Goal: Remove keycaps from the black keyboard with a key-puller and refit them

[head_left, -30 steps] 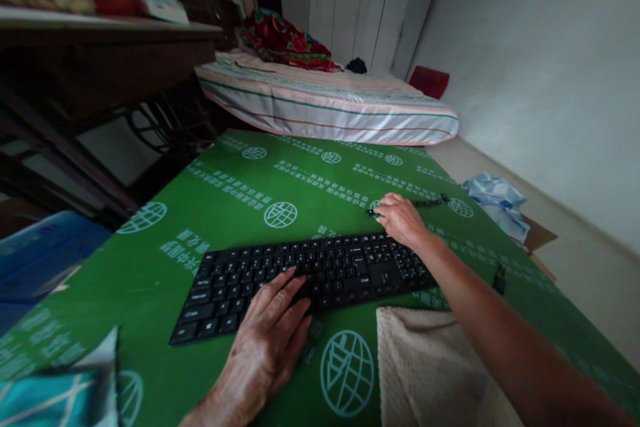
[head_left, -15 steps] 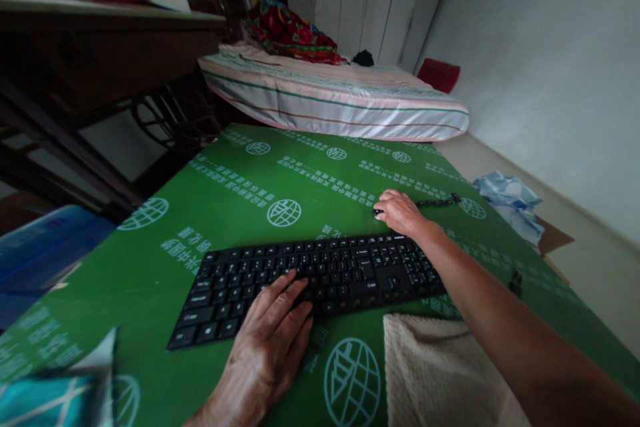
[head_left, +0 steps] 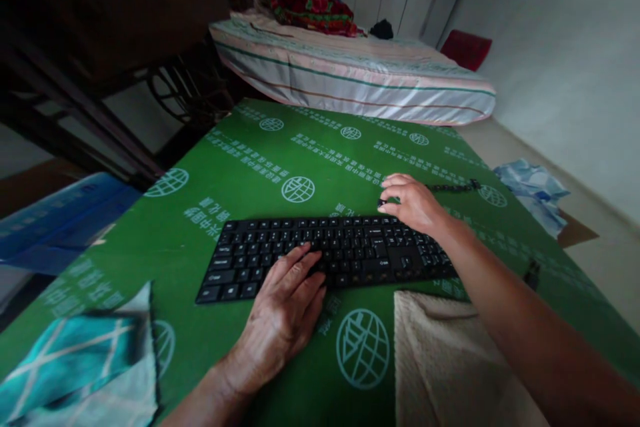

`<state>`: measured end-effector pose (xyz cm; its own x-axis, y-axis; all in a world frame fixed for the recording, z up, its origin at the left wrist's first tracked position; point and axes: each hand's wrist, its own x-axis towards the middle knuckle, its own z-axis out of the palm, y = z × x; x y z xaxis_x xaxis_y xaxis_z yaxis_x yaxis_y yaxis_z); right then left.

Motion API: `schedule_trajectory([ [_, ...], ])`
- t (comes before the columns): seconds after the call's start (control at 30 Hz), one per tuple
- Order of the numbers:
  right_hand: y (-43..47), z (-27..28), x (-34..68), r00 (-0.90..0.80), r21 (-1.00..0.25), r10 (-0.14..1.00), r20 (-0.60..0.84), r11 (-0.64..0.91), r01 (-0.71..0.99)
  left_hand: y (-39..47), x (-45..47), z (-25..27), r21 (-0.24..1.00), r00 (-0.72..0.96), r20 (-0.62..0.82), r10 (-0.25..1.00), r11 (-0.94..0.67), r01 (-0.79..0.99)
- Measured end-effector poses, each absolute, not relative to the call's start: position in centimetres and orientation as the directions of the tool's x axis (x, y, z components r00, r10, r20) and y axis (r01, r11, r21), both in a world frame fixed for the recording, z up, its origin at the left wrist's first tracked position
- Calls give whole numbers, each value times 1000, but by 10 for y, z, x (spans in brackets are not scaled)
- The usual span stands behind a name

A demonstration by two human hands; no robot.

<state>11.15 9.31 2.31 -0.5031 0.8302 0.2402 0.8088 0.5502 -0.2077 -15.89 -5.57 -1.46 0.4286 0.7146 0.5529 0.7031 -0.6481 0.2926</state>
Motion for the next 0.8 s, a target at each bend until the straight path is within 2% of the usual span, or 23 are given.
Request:
schedule_trajectory([
  [0.07, 62, 26, 99, -560, -305, 752, 348, 656, 691, -56, -158, -11, 297, 428, 550, 717, -648, 701],
  [0.2, 6, 20, 78, -581, -381, 722, 376, 692, 613, -57, -156, -5, 303, 443, 529, 724, -649, 698],
  [0.6, -21, 2, 68, -587, -320, 707, 395, 705, 633, -62, -150, -8, 311, 476, 486, 733, -654, 690],
  [0.8, -21, 1, 68, -599, -302, 703, 382, 708, 638, -61, -137, -8, 235, 556, 412, 722, -674, 700],
])
